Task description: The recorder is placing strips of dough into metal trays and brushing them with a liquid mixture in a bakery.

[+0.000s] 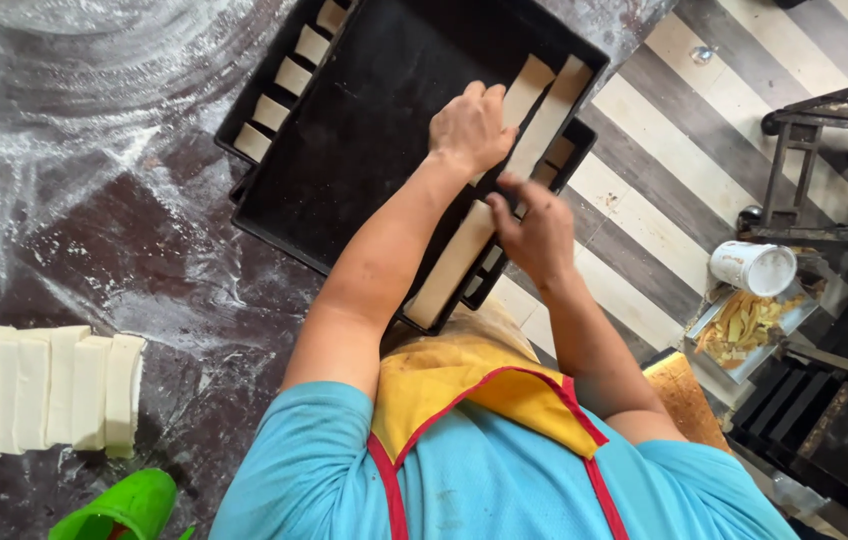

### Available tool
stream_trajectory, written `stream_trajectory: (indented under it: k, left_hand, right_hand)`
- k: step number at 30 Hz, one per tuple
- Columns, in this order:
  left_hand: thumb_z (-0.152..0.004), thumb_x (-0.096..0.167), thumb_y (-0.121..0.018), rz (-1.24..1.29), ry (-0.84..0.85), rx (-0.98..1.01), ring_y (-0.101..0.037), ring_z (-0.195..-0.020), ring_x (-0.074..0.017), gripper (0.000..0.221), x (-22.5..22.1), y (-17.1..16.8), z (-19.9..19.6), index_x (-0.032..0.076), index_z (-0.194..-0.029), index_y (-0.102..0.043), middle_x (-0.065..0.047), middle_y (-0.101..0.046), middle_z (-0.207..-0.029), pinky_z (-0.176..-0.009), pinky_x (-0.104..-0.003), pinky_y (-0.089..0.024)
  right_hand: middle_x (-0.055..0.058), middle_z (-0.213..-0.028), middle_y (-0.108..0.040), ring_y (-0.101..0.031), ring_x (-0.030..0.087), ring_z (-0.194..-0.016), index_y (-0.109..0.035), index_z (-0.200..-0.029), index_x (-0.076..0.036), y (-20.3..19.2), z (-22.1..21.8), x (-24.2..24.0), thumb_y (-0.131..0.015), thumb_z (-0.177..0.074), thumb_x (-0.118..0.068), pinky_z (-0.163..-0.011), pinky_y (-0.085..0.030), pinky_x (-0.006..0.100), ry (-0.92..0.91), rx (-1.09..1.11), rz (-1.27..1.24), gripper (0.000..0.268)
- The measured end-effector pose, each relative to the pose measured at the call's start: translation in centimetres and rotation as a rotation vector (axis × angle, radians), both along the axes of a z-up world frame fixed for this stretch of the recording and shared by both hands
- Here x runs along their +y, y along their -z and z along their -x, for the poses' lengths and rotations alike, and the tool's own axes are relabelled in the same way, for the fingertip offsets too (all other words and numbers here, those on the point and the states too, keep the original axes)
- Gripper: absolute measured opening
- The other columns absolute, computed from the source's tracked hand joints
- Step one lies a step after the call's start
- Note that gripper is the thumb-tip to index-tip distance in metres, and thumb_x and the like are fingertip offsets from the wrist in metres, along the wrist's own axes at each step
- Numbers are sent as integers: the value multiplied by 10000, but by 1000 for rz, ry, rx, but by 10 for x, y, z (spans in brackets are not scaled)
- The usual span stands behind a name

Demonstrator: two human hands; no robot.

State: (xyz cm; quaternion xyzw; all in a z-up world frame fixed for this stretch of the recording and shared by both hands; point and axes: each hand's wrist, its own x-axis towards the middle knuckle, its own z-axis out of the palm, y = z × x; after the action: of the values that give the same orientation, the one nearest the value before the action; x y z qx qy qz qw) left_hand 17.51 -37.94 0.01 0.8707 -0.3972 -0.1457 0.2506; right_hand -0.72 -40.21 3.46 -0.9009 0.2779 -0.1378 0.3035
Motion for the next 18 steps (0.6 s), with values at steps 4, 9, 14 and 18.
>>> stream_trajectory:
  k: [4,9,14,18]
  left_hand:
    - [-846,372,-797,-48,11,-13,-702,-1018,-317,494,-19,16,2,91,-1211,-618,-140,-613,-1198,-776,-426,-611]
    - [-904,367,-780,56,-44,-139,-697,-1042,-281,407,-39,28,3,67,-1124,-616,-122,-603,-1152,-755,-388,-630]
    - [-857,383,-782,-70,-31,-116,-665,-1037,-303,521,-24,2,15,24,-1176,-581,-146,-569,-1153,-716,-385,-624]
    - [-854,361,-771,56,-7,-175,-668,-1083,-301,586,-24,25,15,29,-1285,-555,-142,-562,-1174,-771,-357,-627]
  right_hand:
    - [95,-1178,-748,-762,273,-931,-736,-1176,-99,-1,15,20,-764,-939,-243,-782,-600,356,-110,-24,50,279]
    - [47,-1286,-711,-749,266,-882,-739,-1175,-106,-2,20,27,-766,-931,-273,-705,-590,368,-93,23,144,297]
    - [46,-1221,-724,-741,245,-787,-735,-1103,-104,5,21,29,-786,-928,-237,-648,-583,348,-66,-29,105,226]
    - [62,-1070,-743,-726,210,-672,-732,-1014,-94,3,19,33,-806,-929,-185,-621,-571,325,-61,-39,4,145]
